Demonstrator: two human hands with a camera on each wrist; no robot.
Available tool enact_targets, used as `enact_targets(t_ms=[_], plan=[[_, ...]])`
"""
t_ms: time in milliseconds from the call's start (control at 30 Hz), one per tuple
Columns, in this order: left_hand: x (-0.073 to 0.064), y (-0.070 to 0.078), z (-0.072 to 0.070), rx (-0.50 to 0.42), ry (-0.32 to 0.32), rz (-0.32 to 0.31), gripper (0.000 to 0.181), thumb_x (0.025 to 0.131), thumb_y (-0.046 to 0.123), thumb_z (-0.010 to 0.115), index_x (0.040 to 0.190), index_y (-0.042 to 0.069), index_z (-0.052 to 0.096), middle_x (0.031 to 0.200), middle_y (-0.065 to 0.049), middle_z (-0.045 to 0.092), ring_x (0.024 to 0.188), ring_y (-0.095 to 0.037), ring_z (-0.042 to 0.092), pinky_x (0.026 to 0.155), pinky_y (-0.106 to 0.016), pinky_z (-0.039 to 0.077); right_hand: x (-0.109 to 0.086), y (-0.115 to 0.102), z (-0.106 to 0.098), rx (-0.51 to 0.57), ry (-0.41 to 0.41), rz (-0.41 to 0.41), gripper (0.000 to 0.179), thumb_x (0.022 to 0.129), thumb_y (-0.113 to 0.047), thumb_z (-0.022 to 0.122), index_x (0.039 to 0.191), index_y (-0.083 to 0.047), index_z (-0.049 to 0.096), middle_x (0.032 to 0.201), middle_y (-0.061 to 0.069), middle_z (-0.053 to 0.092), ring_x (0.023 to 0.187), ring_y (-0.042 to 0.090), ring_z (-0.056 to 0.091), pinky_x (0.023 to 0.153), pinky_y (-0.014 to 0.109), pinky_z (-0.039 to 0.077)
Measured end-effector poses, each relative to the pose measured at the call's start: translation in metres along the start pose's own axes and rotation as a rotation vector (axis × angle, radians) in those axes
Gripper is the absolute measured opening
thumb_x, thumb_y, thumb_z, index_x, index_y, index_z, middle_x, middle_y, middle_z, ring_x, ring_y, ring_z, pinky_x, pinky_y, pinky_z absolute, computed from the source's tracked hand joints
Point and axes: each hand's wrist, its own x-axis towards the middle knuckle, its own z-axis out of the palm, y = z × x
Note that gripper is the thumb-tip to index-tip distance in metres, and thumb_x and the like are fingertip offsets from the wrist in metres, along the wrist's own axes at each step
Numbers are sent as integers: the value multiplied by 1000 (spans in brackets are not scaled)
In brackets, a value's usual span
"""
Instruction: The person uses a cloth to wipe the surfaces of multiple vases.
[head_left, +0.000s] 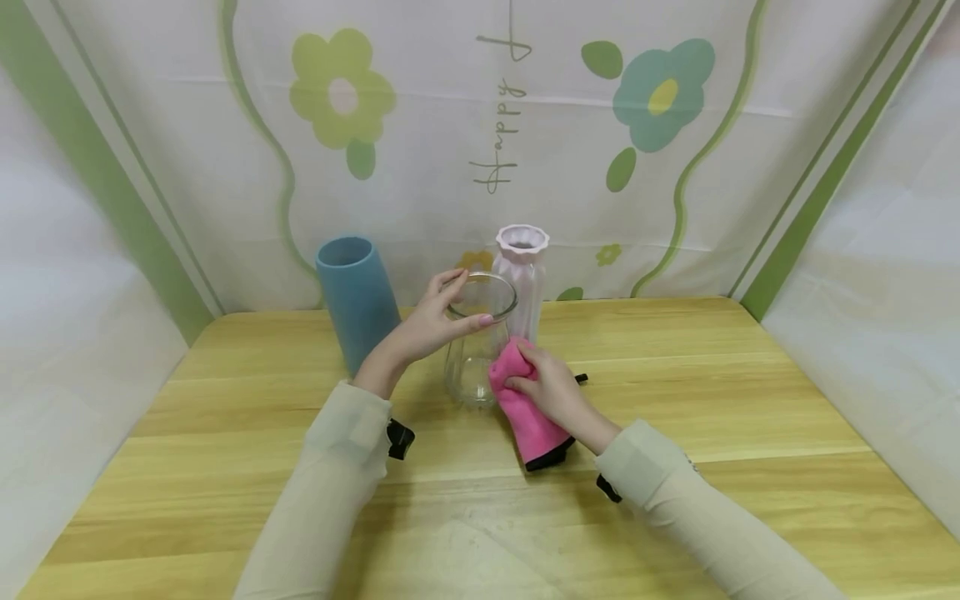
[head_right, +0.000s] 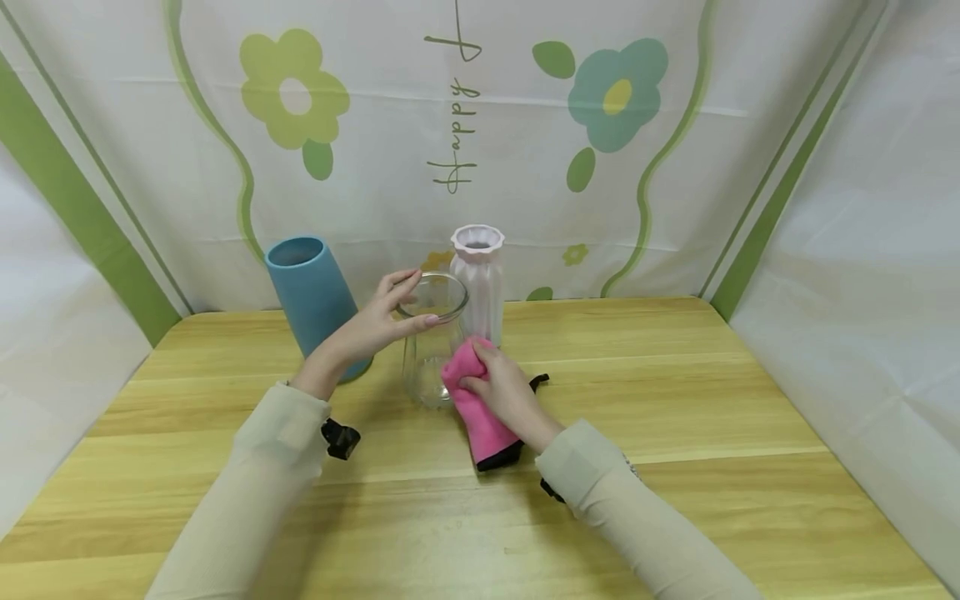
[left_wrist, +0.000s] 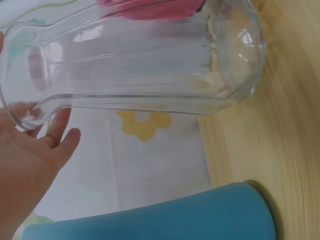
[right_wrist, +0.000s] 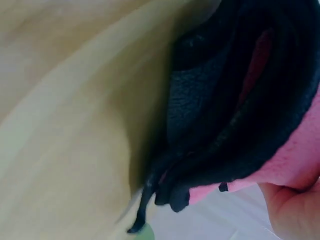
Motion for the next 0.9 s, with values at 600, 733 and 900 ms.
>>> enact_targets(t_ms=[600,733,900], plan=[[6,-1,1,-29,-40,44,85,92,36,56,155,14,3,162,1,-5,145,-30,22,111,-57,31,12,-25,-16,94,146,-100,45,86,-9,68,128,1,57,133,20,56,125,35,53,101,45,47],[7,-4,2,6,-20,48,86,92,39,58,155,17,5,162,1,-3,144,-29,25,108,-56,35,12,-22,-14,55,98,-78,63,84,-11,71,139,3,44,141,22,49,128,36,50,104,45,44],[8,-5,4,49,8,47,87,91,41,60,155,17,6,162,1,-1,143,-29,28,109,-56,34,10,-15,-10,36,53,-58,69,82,-12,73,142,3,41,138,23,51,126,36,52,102,45,45]])
